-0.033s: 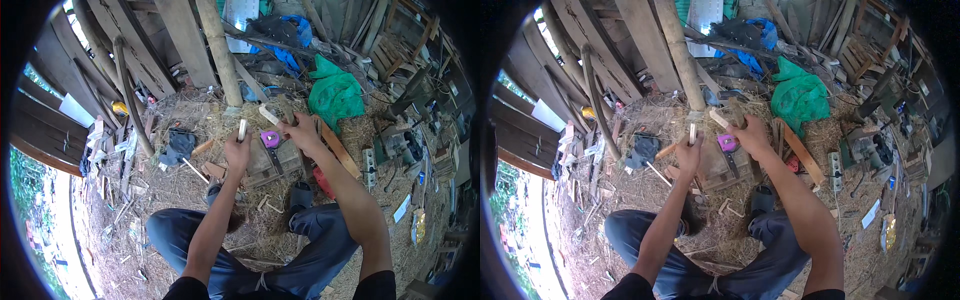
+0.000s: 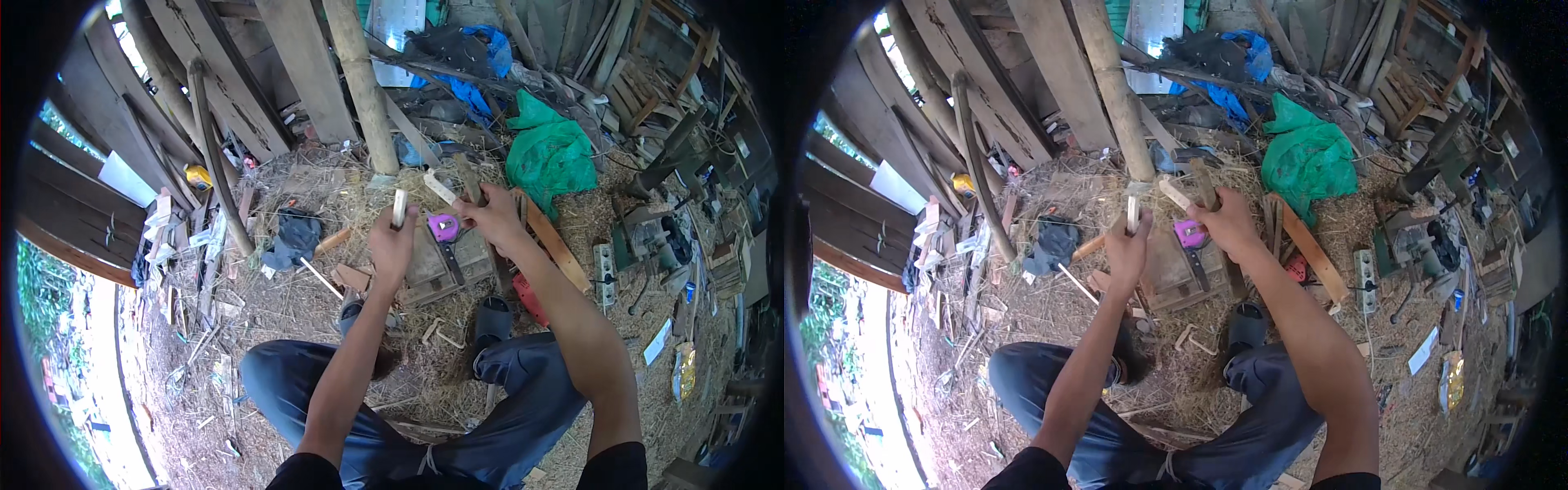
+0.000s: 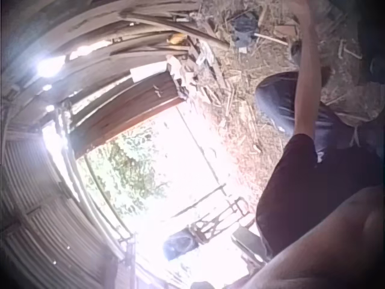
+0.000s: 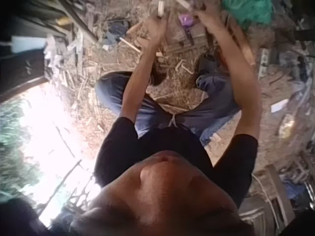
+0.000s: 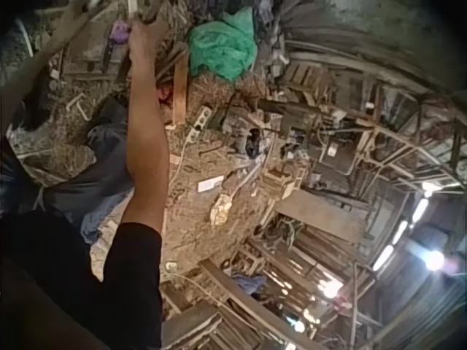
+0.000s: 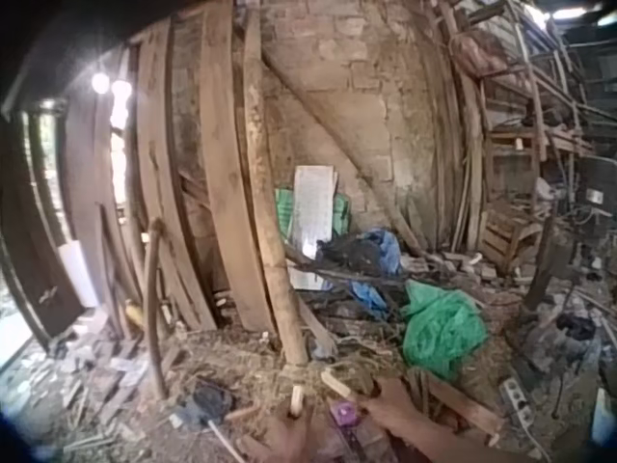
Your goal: The person uses a small blade to shave off pieces of a wooden object, holding it with one hand while the other hand manipulates the tool. They periodically use a pink tape measure to check the dimensions of the wooden piece.
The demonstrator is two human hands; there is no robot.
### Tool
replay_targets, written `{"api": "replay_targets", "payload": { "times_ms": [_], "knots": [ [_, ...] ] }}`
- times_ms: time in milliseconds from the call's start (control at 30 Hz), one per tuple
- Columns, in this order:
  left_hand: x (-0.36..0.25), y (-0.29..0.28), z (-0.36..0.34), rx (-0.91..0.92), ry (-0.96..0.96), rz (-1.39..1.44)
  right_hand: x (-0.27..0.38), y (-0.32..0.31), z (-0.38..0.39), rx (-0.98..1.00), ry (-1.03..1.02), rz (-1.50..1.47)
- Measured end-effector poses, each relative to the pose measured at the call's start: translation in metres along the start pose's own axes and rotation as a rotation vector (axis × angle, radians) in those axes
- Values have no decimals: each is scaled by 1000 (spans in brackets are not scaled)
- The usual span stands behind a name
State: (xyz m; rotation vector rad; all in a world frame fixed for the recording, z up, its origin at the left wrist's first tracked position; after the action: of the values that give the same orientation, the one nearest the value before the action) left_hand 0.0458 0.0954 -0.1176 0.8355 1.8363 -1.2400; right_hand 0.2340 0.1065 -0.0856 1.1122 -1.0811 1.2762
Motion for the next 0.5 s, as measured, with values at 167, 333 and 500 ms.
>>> {"api": "replay_targets", "payload": {
  "times_ms": [167,333,500],
  "knots": [
    [-51,-18,-6,33,120,-5,15,17,6,44,-79,-93],
    [-55,-23,-9,10,81,135,26,21,7,41,-112,-118],
    [-65,-21,-10,3,161,34,27,18,8,45,-130,-114]
  ]
}}
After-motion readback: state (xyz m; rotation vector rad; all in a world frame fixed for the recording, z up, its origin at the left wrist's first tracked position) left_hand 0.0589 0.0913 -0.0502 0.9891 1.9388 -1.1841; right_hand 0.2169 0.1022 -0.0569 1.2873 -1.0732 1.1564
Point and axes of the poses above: each hand's wrist, its own z-axis away from the middle knuckle, its own y-axis out of the palm, x = y × z, the point moved 1 cm from there along -z, towards the middle knuckle, and after that the axes turned 6 degrees about -z, right-handed, at the moved point
